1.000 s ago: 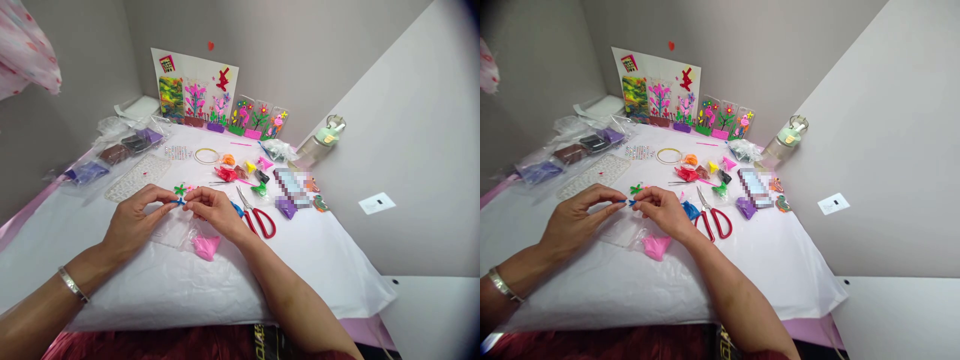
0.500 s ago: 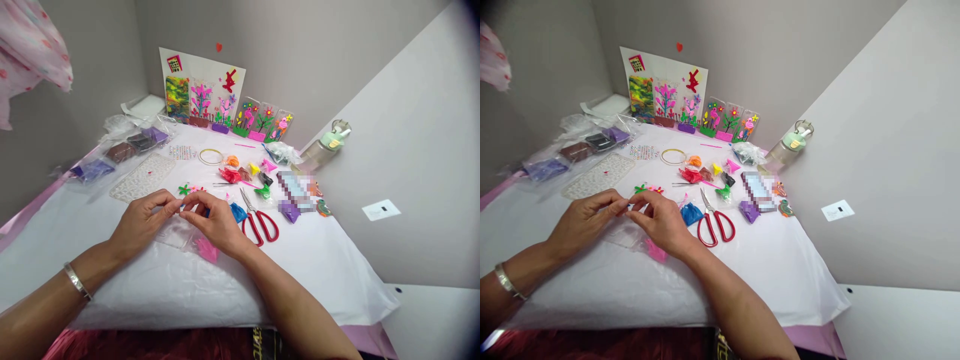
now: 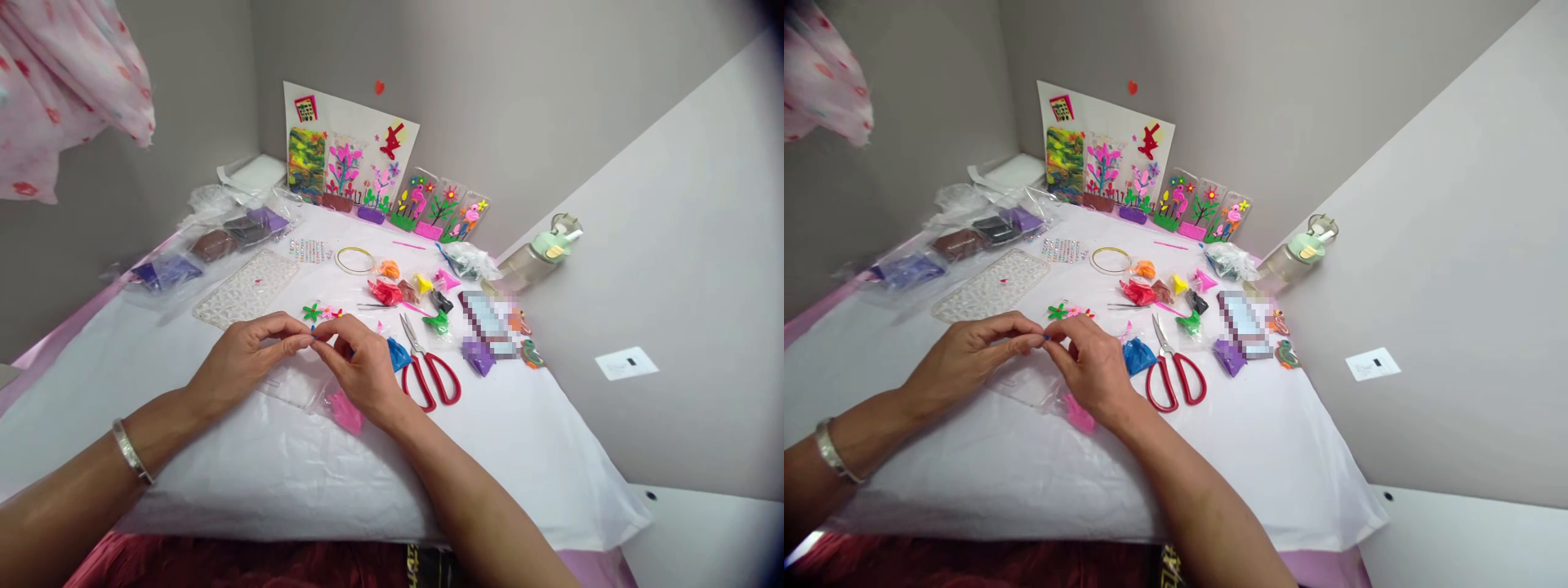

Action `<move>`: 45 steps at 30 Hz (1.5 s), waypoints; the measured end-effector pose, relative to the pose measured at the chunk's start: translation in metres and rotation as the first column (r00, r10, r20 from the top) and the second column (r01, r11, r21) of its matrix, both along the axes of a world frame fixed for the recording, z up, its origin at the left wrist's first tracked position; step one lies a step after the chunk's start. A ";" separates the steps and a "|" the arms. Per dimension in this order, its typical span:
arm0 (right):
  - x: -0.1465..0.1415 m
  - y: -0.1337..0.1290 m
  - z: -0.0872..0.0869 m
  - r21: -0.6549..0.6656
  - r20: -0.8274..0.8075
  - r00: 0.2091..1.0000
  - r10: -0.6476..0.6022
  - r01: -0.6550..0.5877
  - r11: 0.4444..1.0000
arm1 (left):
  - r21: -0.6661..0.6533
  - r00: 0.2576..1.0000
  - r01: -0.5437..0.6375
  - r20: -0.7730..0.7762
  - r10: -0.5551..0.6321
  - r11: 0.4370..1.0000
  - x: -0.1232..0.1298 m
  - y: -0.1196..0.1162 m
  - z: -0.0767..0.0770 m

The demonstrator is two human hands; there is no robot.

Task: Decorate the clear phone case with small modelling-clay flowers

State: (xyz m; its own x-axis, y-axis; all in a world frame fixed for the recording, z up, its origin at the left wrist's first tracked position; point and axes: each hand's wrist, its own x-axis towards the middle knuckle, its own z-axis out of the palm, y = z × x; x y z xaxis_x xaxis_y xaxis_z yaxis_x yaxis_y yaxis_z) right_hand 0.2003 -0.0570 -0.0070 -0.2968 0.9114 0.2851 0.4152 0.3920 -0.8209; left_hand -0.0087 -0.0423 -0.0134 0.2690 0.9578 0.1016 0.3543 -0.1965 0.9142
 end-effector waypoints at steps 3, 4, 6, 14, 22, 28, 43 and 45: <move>0.000 0.000 0.000 0.016 0.049 0.999 -0.004 0.003 1.000 | 0.028 1.000 0.009 -0.012 -0.008 1.000 0.000 0.000 0.001; 0.000 0.000 0.000 0.019 0.070 0.997 -0.014 0.013 1.000 | 0.043 1.000 0.003 -0.020 -0.002 0.999 -0.001 0.001 0.001; 0.001 0.001 -0.001 0.036 0.118 0.992 -0.054 0.050 0.998 | 0.077 0.998 -0.036 -0.042 0.039 0.996 -0.003 0.002 0.001; -0.003 -0.001 0.002 0.058 0.539 0.830 -0.139 0.128 0.990 | 0.077 0.980 -0.179 -0.069 0.184 0.981 -0.014 0.007 0.006; -0.013 0.001 0.008 0.030 0.719 0.684 -0.123 0.147 0.989 | 0.076 0.985 -0.170 -0.026 0.173 0.982 -0.013 0.006 0.004; -0.017 0.002 0.012 -0.003 0.758 0.644 -0.102 0.161 0.987 | 0.085 0.986 -0.161 -0.022 0.163 0.983 -0.014 0.005 0.002; -0.022 0.004 0.013 -0.001 0.820 0.566 -0.086 0.151 0.989 | 0.079 0.988 -0.150 -0.013 0.151 0.986 -0.013 0.004 0.006; -0.022 0.004 0.012 0.007 0.817 0.570 -0.088 0.143 0.990 | 0.076 0.988 -0.151 -0.014 0.153 0.986 -0.013 0.004 0.006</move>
State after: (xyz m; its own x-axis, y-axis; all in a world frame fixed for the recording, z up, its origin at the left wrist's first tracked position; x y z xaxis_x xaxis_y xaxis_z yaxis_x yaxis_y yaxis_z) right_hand 0.1787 -0.0527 0.0054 -0.2696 0.9603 -0.0717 0.9569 0.2588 -0.1318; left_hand -0.0222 -0.0384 -0.0078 0.1238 0.9776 0.1705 0.4033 -0.2065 0.8915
